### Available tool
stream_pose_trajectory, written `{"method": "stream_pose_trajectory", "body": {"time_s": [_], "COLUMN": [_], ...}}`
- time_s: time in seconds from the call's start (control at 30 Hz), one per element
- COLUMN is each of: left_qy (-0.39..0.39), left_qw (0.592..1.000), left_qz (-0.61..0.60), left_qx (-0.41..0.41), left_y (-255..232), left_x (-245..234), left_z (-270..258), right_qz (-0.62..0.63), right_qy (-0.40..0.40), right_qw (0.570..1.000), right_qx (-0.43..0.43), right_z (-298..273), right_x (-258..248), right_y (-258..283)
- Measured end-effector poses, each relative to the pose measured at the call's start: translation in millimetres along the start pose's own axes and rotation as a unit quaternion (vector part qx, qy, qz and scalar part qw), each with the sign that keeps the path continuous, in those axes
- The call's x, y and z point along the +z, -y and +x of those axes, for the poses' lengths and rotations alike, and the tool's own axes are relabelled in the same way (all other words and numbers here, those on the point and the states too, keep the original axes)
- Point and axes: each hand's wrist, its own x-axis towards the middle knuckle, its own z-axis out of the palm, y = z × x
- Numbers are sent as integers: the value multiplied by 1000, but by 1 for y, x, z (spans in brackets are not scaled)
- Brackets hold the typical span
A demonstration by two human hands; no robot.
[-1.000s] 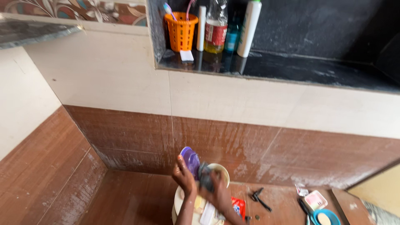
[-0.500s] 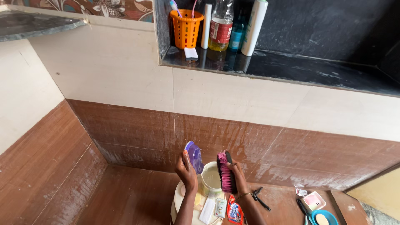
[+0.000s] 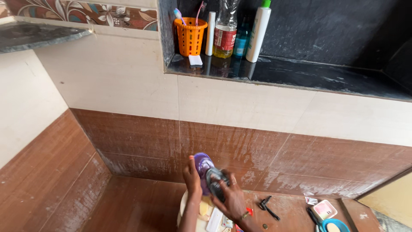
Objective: The person cleans a purple plastic container by scrubbing it with a handheld brush and rinsing it with water from a small bucket.
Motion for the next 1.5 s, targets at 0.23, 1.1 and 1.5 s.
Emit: {"method": "stream_pose_trajectory", "body": {"time_s": [0.23, 1.1, 1.5], "left_qy": [180, 145, 266], "left_qw": [983, 955, 918], "left_qz": [-27, -58, -117], "left_qx": [11, -253, -270], "left_y": [65, 58, 30], "left_x": [-16, -21, -36], "left_z": [42, 66, 70], "right_qz": [7, 112, 106], "right_qy": [10, -22, 20], "right_qw": [995, 993, 993], "right_qx": [99, -7, -44], "right_z": [16, -17, -16], "right_x": [-9, -1, -22], "right_y": [16, -25, 6]}}
